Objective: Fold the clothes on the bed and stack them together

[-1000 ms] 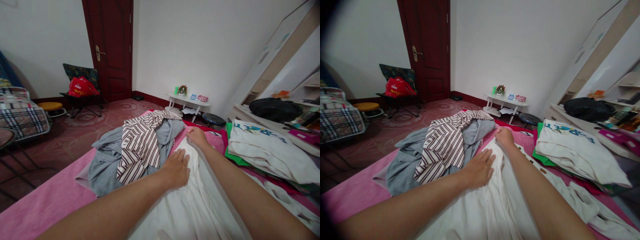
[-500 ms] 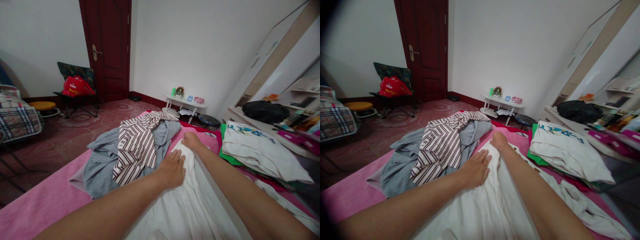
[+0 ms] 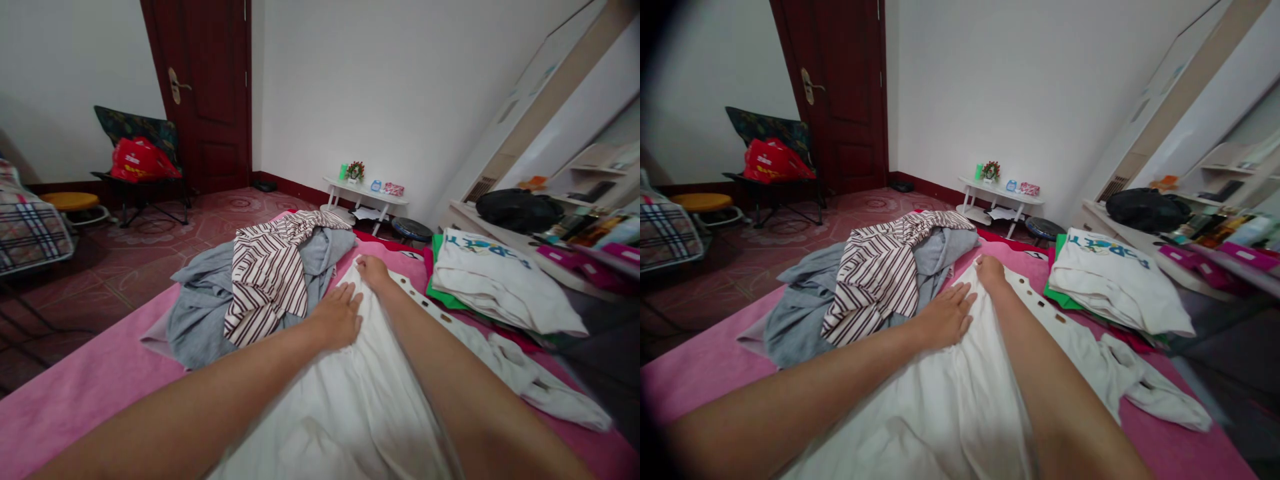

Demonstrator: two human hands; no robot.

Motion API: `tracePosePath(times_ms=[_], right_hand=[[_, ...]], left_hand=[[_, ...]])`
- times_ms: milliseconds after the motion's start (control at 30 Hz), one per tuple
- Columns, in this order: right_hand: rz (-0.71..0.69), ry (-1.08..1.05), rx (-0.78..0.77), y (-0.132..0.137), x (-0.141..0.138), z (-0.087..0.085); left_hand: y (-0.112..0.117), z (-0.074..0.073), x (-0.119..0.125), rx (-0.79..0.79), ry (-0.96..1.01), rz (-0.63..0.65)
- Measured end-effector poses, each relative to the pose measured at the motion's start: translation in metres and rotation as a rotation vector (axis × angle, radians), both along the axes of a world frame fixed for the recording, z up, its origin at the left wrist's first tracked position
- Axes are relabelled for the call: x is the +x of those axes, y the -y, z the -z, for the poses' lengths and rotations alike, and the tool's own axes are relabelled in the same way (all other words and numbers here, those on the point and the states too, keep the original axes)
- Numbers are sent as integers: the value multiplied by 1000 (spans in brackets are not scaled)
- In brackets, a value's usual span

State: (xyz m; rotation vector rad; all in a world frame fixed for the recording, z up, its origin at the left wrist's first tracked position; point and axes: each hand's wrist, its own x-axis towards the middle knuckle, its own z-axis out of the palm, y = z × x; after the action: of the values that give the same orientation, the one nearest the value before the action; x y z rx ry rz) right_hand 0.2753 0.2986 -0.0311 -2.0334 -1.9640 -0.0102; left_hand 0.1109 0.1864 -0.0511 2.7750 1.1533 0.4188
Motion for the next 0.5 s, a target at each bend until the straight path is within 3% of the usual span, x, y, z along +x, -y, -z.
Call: tracePosePath(times_ms=[133, 233, 333, 433, 500], right_hand=[[-117, -91, -41, 60, -3, -22], [-225, -309, 36, 142, -14, -37], [-386, -424, -158, 237, -35, -49], [-471, -275, -387, 312, -59, -54], [-547, -115, -435, 336, -63, -56]], left_hand=[[0, -1, -1, 3, -15, 12], [-1, -1, -2, 5, -26, 29], [-1, 0, -3, 18, -34, 36], [0, 2, -2, 40, -3, 36], [0, 0, -1, 32, 39, 56]])
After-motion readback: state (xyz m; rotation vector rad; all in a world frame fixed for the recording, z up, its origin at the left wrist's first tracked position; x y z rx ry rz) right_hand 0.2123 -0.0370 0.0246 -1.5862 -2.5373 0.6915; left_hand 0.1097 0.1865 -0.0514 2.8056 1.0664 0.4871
